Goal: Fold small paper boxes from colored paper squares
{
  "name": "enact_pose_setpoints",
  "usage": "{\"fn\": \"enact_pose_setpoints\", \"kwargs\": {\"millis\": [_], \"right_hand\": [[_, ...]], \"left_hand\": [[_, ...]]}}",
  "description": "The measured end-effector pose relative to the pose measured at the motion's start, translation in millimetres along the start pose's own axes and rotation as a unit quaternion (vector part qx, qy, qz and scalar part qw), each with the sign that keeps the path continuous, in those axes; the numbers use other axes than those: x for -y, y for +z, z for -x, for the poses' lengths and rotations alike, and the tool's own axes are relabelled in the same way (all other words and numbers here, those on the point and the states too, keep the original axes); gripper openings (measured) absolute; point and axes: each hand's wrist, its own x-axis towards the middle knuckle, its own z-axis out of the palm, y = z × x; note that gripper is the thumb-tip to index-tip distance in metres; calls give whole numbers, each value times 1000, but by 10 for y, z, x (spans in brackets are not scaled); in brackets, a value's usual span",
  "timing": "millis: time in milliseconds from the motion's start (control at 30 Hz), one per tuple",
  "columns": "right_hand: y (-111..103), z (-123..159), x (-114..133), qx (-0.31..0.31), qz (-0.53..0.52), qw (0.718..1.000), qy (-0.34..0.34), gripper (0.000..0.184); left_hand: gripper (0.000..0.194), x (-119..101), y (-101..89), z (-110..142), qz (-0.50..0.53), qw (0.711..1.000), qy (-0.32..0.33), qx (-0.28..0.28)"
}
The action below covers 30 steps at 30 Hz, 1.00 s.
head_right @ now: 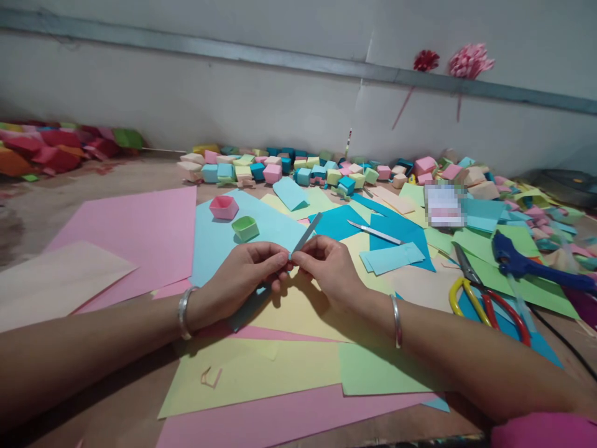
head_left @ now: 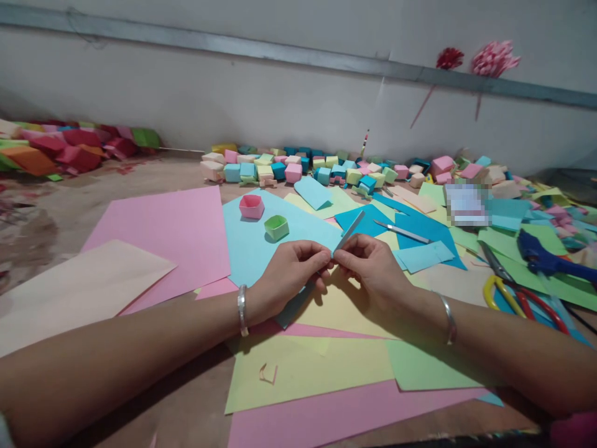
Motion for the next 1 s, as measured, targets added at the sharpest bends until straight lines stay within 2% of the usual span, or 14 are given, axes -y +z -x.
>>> {"fn": "enact_pose_setpoints", "kwargs": {"millis": [300, 400, 600, 767, 1000], "right_hand": [[16, 25, 33, 15, -4, 1000, 11, 20], [11, 27, 49, 17, 16, 1000, -10, 20], [-7, 37, 63, 21, 77, 995, -61, 12], [-7, 60, 81, 29, 88, 991, -92, 12], [-18, 47, 56, 28, 55, 996, -69, 15]], "left_hand": [[23, -11, 28, 1, -29, 1000, -1, -9], [25, -29, 27, 10, -46, 999, 9, -14], [20, -50, 4, 12, -125, 989, 48, -59], [15, -73, 22, 39, -72, 995, 29, -60], [20, -28, 3, 18, -27, 999, 1, -24]]}}
